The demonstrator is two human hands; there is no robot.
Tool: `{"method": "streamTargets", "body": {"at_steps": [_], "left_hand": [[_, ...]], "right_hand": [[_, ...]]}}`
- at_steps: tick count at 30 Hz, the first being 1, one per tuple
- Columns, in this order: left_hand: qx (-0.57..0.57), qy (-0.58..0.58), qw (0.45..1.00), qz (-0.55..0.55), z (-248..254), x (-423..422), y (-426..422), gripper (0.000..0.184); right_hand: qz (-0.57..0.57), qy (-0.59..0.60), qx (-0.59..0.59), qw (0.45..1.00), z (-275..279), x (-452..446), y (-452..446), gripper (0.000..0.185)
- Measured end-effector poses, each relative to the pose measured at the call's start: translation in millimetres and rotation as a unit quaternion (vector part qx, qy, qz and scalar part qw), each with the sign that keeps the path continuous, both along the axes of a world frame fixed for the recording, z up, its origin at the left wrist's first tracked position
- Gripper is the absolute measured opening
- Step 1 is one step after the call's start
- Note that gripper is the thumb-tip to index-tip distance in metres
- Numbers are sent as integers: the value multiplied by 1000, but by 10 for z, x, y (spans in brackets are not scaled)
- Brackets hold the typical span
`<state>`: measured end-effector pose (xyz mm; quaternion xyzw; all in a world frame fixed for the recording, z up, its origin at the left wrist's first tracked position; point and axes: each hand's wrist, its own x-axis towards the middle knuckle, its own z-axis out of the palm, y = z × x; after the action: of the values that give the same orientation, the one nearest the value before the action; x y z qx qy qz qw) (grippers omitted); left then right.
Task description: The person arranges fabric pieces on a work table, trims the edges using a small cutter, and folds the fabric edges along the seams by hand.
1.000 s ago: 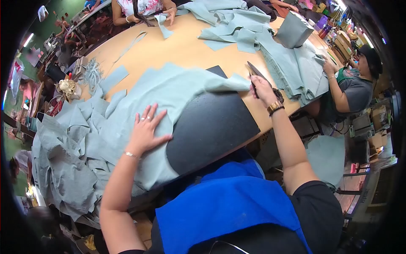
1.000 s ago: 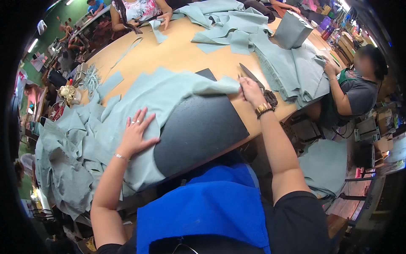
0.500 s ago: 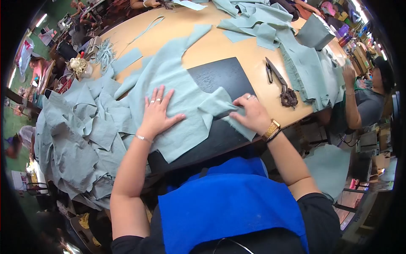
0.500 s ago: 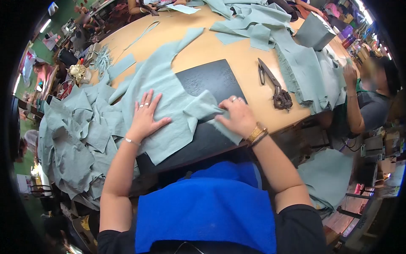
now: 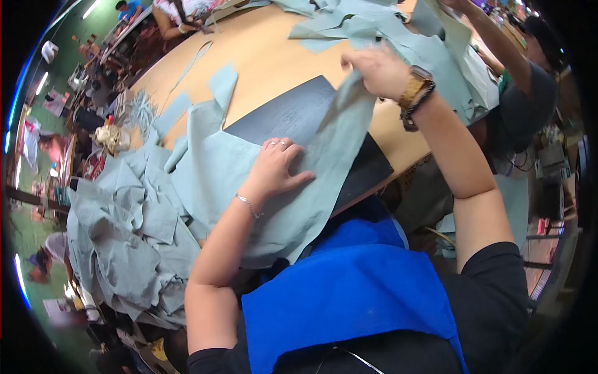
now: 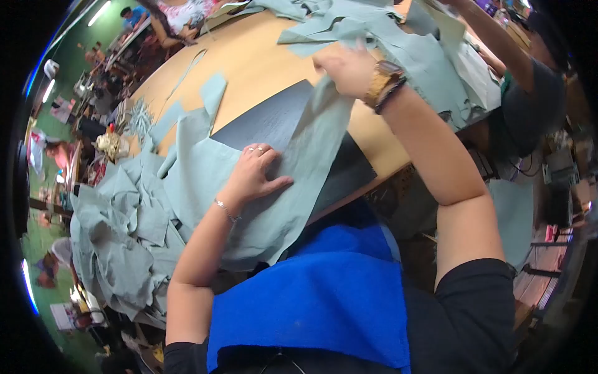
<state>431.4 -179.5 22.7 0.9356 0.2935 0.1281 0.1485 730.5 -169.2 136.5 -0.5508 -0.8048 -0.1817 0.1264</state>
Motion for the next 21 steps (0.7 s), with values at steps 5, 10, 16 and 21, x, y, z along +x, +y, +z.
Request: {"method": "streamTargets", "body": {"at_steps": [5,10,16,21], "left_hand": [[21,-34,998,54,-101,261,68,52],[71,-73,993,63,-136,240,20,46],[29,-88,995,44,-234,46,160,18],[67,-38,997,10,-159,-138,246,14]], "right_hand": [[96,165,-129,973,-283,-303,-92,30],[189,241,-230,924,-1106,-560,-137,18],[205,256,-195,924,-1274,-530,-141,5],[266,217,-123,931,-1426,-471,-183,10]]}}
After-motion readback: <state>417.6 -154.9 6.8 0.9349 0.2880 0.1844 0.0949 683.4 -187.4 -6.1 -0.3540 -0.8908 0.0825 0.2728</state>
